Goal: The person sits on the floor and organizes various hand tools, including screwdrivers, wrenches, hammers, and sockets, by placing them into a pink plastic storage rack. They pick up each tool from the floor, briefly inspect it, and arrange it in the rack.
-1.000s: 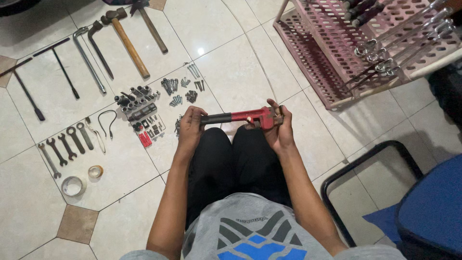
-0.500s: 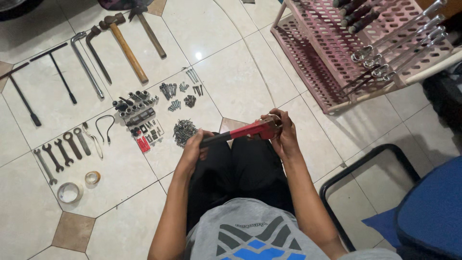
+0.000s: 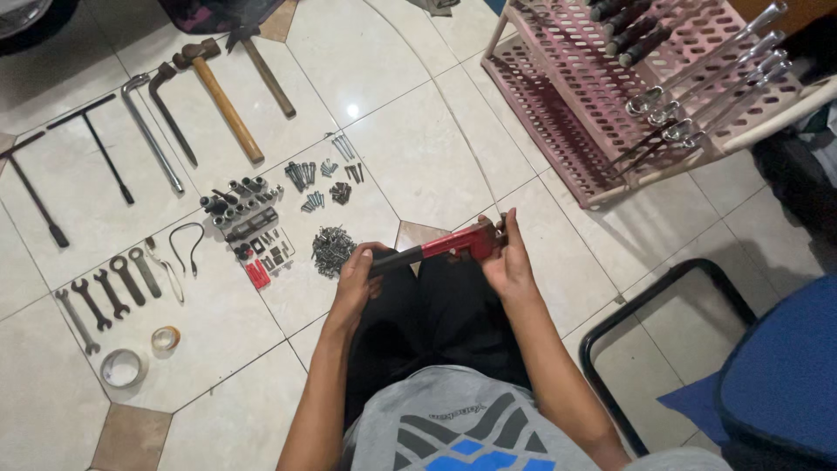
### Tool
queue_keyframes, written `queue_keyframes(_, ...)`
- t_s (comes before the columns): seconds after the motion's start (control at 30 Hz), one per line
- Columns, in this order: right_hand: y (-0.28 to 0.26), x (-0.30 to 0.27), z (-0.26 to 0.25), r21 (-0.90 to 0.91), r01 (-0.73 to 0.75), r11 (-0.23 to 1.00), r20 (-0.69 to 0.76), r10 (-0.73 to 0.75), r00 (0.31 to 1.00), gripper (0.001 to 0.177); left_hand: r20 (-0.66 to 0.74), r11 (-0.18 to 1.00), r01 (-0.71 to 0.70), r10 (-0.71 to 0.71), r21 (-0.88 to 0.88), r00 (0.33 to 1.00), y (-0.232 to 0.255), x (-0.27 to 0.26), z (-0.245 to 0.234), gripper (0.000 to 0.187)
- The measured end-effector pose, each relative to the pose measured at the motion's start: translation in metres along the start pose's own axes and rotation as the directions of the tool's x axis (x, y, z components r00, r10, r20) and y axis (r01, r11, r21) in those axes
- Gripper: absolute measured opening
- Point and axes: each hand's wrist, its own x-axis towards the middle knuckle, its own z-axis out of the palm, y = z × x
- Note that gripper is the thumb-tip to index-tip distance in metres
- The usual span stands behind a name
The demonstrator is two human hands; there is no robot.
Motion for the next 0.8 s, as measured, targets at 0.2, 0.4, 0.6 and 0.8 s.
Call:
queue_keyframes(0.2,-0.004,-0.004,-0.008,-0.163,0.109,0.980,0.104,-0.093,0.990,0.025,0.037,0.979,0.159,-0.165,0.129,0.986,0.002,-0.001,0.010,0.045)
queue_keyframes(0.4,-0.032,-0.001,0.001,-0.238,0.130,0.962,0.123,-0.103,0.987,0.032,0.280,0.925,0.160,-0.263,0.344,0.923,-0.009,0.003,0.027,0.046)
queue_keyframes(0.6,-0.038,-0.014,0.010,-0.083,0.152,0.985,0.119,-0.142,0.983,0.039,0.305,0.978,0.146,-0.187,0.151,0.934,-0.033,0.019,0.059,0.046)
queue_keyframes(0.8,-0.012,-0.021,-0.007,-0.302,0.154,0.941,0.185,-0.101,0.978,0.036,0.257,0.979,0.164,-0.190,0.117,0.948,-0.052,0.065,0.114,0.051)
